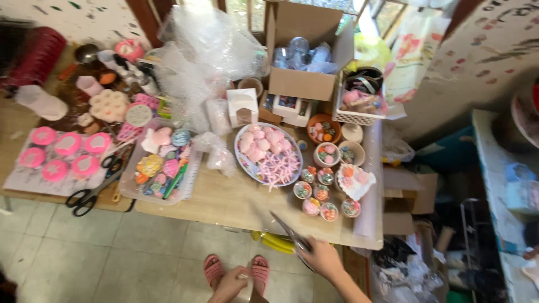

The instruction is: The person repeatedly removes small white star-shaped items from pink silicone molds and places them on a tray. The person also cuts a piece of clear tape with scissors and handles a pot on a portable stove.

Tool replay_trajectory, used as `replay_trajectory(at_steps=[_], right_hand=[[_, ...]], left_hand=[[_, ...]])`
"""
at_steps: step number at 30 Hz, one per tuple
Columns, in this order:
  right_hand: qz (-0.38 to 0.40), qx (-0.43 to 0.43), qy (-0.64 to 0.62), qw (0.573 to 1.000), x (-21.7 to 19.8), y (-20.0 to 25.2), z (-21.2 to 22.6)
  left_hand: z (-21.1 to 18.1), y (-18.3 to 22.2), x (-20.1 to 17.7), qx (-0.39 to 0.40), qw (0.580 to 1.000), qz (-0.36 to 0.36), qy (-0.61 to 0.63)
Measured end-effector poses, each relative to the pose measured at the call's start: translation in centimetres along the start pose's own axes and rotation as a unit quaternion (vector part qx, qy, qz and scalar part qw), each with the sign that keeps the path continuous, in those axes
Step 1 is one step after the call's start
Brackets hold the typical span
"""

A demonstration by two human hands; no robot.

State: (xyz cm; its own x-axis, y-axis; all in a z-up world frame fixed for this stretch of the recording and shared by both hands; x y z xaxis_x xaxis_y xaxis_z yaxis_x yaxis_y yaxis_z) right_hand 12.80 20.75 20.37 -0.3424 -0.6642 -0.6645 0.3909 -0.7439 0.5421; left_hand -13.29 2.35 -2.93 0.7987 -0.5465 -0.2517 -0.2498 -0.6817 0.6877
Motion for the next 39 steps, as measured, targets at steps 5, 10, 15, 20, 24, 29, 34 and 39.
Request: replay_trajectory(at_steps=[5,10,15,20,24,29,34,39], right_hand=[[-0.075,-0.091,0.085,0.989,2.2,-11.8,7.7],[-0.222,-0.179,0.124,0.950,0.8,-14.0,10.9],[-0.269,-0.176,0.136,0.937,0.6,-14.0,10.0],[-0.352,-0.203,-0.094,0.909,-2.2,-7.2,14.4],[-0.212,-0.356,-0.198,0.888,-9.9,7.4,29.7],[-0.114,-0.413,-0.132,0.894,-10.4,12.2,36.3],[-0.177,-0.368,-0.146,0.901,-7.2,10.6,36.1],[-0.268,-0.361,-0.082,0.889,-3.5,10.6,39.8]], left_hand=[[2.7,7.0,-6.6,-0.034,0.970,-0.215,0.107],[3.5,9.1,-9.6,0.110,0.897,-0.251,0.347],[-0.8,13.9,-12.0,0.089,0.875,-0.282,0.383],[-13.8,18.9,-15.6,0.188,0.864,-0.200,0.421],[-24.0,25.8,-19.1,0.186,0.878,-0.223,0.381],[-29.2,29.1,-20.2,0.204,0.919,-0.187,0.281],[-24.5,26.1,-20.5,0.197,0.933,-0.113,0.278],[-21.0,27.0,-24.4,0.256,0.912,0.007,0.319]])
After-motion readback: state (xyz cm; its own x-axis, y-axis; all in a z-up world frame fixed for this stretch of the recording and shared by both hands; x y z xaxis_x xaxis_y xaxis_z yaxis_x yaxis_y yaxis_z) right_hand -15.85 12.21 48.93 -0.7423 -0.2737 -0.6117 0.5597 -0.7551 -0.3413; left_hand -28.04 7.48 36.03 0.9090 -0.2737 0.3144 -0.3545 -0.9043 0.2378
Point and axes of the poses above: each hand's wrist, its own y-axis away from the middle knuckle, its own x-axis out of the palm, z = x × y, the point moved 8 cm from there along -y, towards the middle knuckle, and after that the axes turned 10 degrees about z, right-handed, at the moved point
